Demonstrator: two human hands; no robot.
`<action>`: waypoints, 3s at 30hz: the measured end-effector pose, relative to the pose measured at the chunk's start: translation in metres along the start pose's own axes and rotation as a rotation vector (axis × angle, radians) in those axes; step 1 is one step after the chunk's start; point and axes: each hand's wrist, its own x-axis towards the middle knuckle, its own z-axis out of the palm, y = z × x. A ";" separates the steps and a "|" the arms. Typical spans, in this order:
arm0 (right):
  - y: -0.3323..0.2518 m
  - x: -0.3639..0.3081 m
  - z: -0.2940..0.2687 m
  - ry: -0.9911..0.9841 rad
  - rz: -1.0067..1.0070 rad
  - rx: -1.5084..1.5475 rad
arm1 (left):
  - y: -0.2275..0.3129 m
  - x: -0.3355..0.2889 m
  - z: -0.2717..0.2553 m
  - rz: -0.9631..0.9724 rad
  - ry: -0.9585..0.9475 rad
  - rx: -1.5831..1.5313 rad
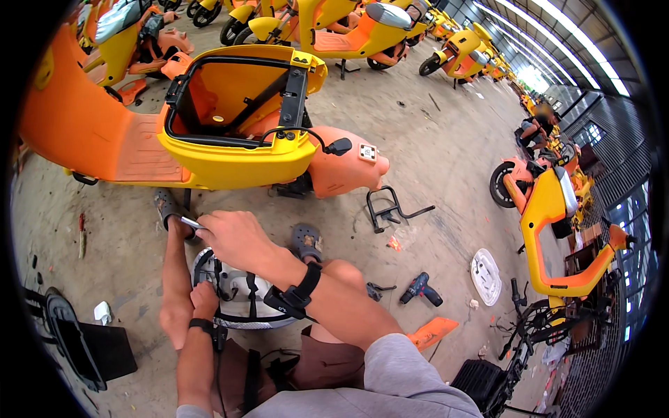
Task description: The person assembles a silver metal component by using a tool to turn a fastener. The person aligns the silver part, holds it in place with one hand, and uses the tool with the other hand to tighten the attachment points.
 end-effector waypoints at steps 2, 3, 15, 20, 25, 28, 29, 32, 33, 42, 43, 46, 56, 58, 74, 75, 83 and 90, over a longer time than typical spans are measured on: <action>-0.001 0.000 -0.001 -0.005 0.004 -0.003 | -0.001 0.000 0.001 -0.003 0.007 0.031; -0.002 0.001 -0.001 0.005 0.000 0.003 | -0.001 0.000 0.005 0.001 0.013 0.045; -0.001 0.000 -0.003 -0.023 0.011 -0.017 | 0.002 -0.001 0.011 0.029 0.077 0.090; -0.001 0.000 0.000 -0.027 0.010 -0.009 | -0.004 0.001 0.008 0.048 -0.006 0.054; -0.004 -0.001 0.000 -0.039 0.008 0.002 | -0.001 -0.004 0.004 0.033 0.018 0.056; -0.003 -0.001 -0.002 -0.052 0.003 -0.001 | 0.003 -0.006 0.001 0.020 0.025 0.089; -0.003 -0.001 -0.002 -0.058 0.001 -0.005 | 0.002 -0.006 0.002 0.023 0.029 0.096; -0.003 -0.001 -0.005 -0.052 0.007 -0.005 | 0.005 -0.004 0.002 0.022 0.032 0.096; -0.002 -0.001 -0.005 -0.041 0.004 0.001 | 0.006 -0.002 0.001 0.012 0.026 0.085; 0.000 0.004 -0.006 -0.108 -0.055 -0.092 | 0.007 -0.004 -0.025 -0.018 -0.141 -0.030; 0.006 0.001 0.000 -0.059 -0.038 -0.063 | 0.010 -0.008 -0.031 -0.046 -0.129 -0.053; 0.009 -0.005 -0.002 0.029 -0.077 -0.036 | 0.015 -0.007 -0.035 -0.061 -0.177 -0.074; -0.001 -0.002 -0.009 -0.043 0.032 -0.024 | 0.012 -0.012 -0.017 -0.054 0.017 0.000; -0.003 -0.001 -0.015 -0.100 0.088 -0.031 | 0.014 -0.010 -0.020 -0.051 -0.013 0.002; -0.002 -0.003 -0.015 -0.032 0.033 -0.004 | 0.010 -0.012 -0.021 0.004 0.008 -0.019; -0.001 -0.004 -0.015 -0.031 0.024 -0.011 | 0.011 -0.013 -0.022 0.013 -0.001 -0.012; 0.002 -0.005 -0.014 -0.011 -0.036 -0.005 | 0.012 -0.012 -0.015 0.022 -0.039 0.013; -0.008 -0.003 -0.019 -0.082 0.053 0.014 | 0.010 -0.016 -0.013 0.041 0.011 0.003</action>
